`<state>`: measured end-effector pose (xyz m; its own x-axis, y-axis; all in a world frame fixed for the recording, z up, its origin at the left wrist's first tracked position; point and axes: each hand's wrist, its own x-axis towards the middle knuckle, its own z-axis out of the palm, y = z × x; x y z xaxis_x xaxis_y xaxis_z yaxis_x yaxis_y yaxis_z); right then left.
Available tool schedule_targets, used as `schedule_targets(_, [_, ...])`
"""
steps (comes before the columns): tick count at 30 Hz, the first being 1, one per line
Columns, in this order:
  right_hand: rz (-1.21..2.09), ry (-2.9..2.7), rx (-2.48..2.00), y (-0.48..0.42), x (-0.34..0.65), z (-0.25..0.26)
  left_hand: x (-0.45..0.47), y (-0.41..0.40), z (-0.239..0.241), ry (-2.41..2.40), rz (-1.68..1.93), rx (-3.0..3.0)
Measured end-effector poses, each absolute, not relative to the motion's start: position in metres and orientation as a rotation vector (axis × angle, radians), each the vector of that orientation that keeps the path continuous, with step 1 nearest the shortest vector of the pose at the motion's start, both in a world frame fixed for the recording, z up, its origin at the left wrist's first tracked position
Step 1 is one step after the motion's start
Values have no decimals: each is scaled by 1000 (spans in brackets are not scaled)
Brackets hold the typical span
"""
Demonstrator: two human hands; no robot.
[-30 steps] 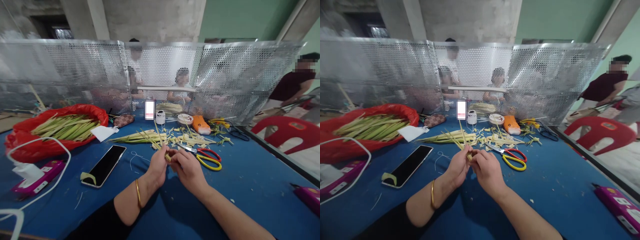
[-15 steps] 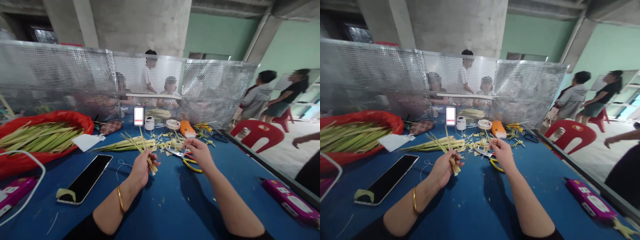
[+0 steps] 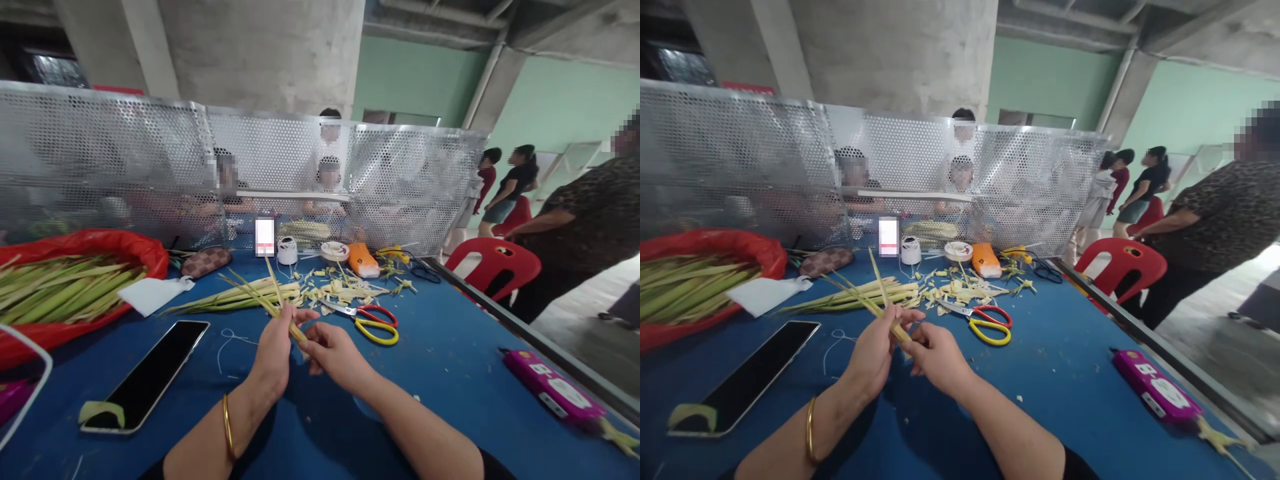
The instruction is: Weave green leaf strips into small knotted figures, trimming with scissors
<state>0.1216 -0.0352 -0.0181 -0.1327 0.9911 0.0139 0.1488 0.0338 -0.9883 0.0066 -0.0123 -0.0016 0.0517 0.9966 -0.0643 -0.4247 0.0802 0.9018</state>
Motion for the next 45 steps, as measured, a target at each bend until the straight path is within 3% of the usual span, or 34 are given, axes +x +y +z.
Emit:
schedule_targets(9, [1400,-1508,-1236,-36,132,-7,7,-9,3,897,1230,615])
schedule_targets(14, [1402,-1519,-1251,-32,163,12,-4,5,18,913,1423,539])
schedule_targets(18, [1055,-1385,-1325,-23,196,24,-11,8,28,920,1416,535])
schedule_targets(23, [520,-1314,-1456,-13,212,17,-4,-8,21,849,1030,808])
schedule_targets(25, [455,-1379,-1454,-10,206,12,0,-14,17,836,888,883])
schedule_targets(36, [1166,-1263,-1099,-23,165,10,3,-22,9,769,647,965])
schedule_targets(45, [1106,-1135,-1055,-21,171,11,5,-29,12,826,575,1251])
